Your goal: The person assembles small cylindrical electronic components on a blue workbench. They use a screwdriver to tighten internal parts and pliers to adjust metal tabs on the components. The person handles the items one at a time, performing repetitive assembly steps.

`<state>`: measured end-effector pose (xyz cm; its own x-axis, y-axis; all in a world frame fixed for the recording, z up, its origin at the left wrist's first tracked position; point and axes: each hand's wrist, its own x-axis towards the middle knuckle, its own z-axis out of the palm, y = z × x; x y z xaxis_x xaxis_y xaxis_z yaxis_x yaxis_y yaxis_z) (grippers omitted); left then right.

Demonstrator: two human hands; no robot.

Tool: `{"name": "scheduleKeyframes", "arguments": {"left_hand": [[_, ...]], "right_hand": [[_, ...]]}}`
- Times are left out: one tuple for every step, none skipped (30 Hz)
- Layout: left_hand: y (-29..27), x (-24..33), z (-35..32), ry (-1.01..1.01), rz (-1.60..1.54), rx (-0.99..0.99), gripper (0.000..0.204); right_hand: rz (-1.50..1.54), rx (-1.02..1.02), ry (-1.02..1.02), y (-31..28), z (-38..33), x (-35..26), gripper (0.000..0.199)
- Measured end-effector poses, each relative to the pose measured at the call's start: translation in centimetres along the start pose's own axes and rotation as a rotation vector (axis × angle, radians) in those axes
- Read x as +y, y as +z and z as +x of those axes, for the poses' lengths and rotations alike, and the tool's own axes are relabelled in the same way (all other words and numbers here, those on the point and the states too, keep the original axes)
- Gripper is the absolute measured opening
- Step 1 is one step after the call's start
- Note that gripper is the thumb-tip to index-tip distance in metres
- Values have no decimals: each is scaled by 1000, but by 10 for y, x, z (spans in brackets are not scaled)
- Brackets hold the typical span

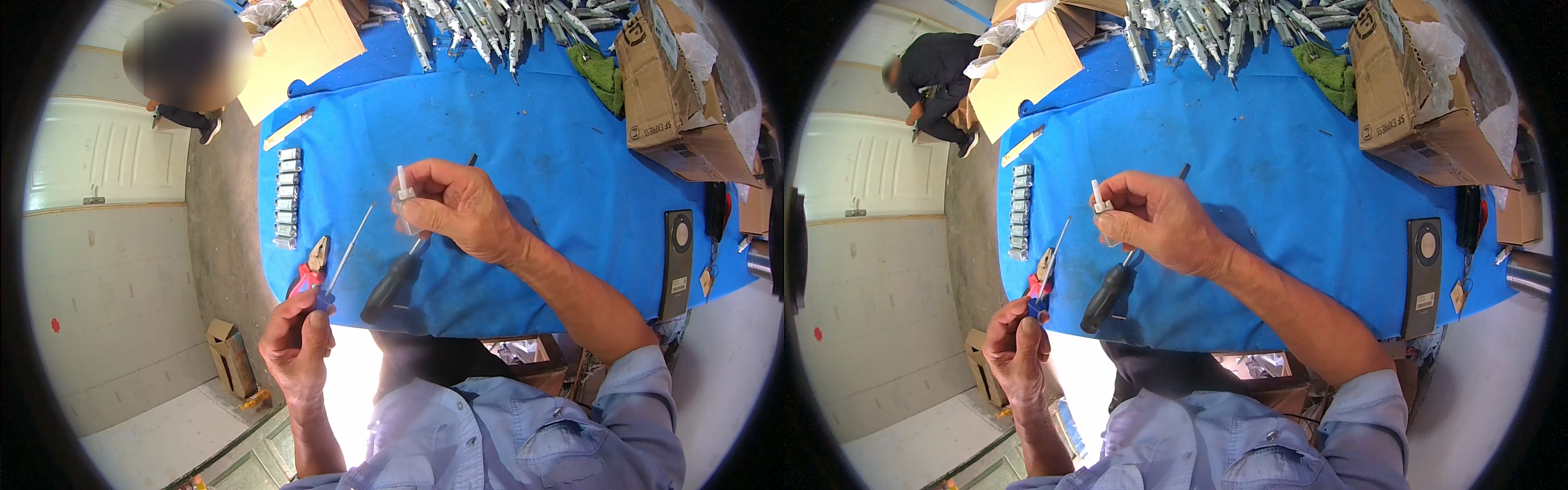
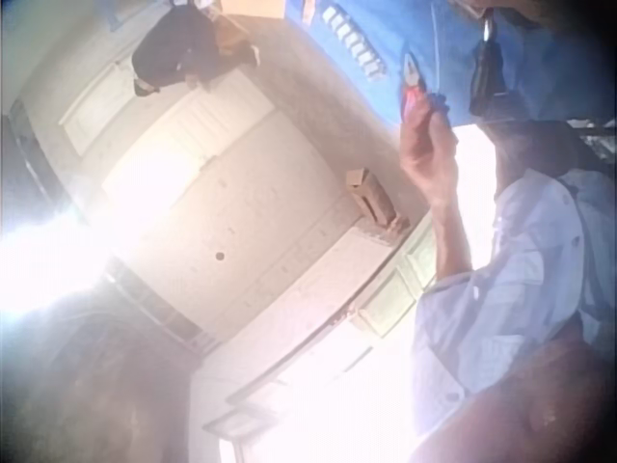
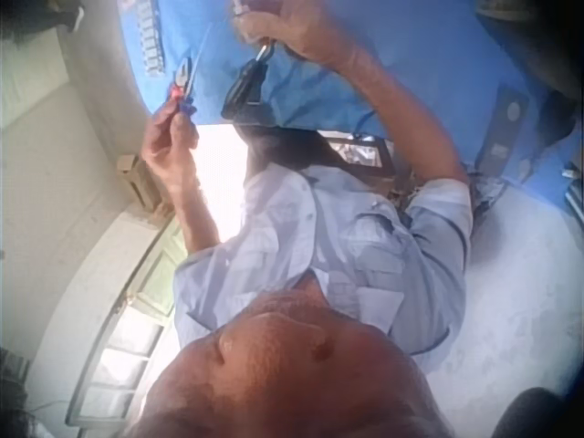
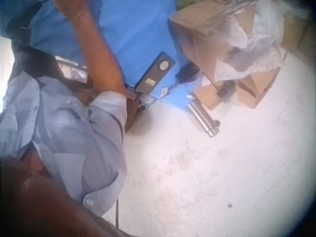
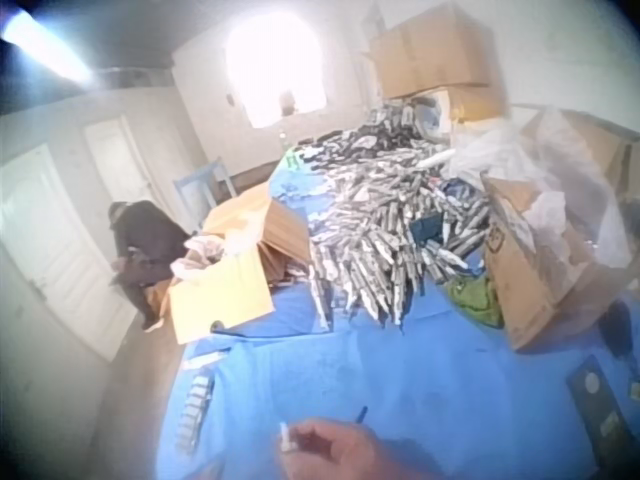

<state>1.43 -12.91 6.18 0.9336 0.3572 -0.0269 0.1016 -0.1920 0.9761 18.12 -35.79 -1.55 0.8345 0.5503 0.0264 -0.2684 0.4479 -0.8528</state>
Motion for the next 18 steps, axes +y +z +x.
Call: {"name": "scheduleKeyframes", "arguments": {"left_hand": [[2,4,0,-6,5,6,25],[4,4,0,26,46,-3,24],[7,3,1,58,87,-10,24],[10,3,1,90,128,-18,24],[12,3,2,102,137,-23,24],[15,2,2,114,145,-29,24],[16,2,3,126,153,-36,24],[17,3,3,117,161,-28,24],[17,5,3,109,169,-22,24],[18,7,2,100,177,-16,24],[18,7,2,100,185,-16,24],[18,8,2,100,192,-16,24],[18,9,2,100,200,-16,24],[18,10,2,104,206,-18,24],[19,10,2,107,213,-19,24],[19,11,1,111,220,-19,24],[21,10,1,110,210,-16,24],[22,9,0,110,201,-12,24]], "right_hand": [[-16,5,11,0,0,-1,27],[-32,10,22,0,0,-2,27],[-41,4,20,-1,0,-2,27],[-49,-2,18,-1,0,-1,27],[-58,-7,16,-1,0,-1,27],[-64,0,20,-1,0,-2,26],[-69,7,23,-1,0,-4,26],[-75,14,27,-1,-1,-5,25],[-79,18,32,-1,-1,-7,25],[-82,22,37,-2,0,-8,25],[-86,26,43,-2,0,-9,24],[-84,28,45,-2,0,-9,24],[-82,31,48,-2,0,-9,23],[-80,33,50,-2,0,-9,23],[-87,41,36,-2,0,-9,23],[-94,48,22,0,-1,-9,22],[-102,55,8,1,-1,-9,22],[-112,60,10,1,-1,-9,21]]}}
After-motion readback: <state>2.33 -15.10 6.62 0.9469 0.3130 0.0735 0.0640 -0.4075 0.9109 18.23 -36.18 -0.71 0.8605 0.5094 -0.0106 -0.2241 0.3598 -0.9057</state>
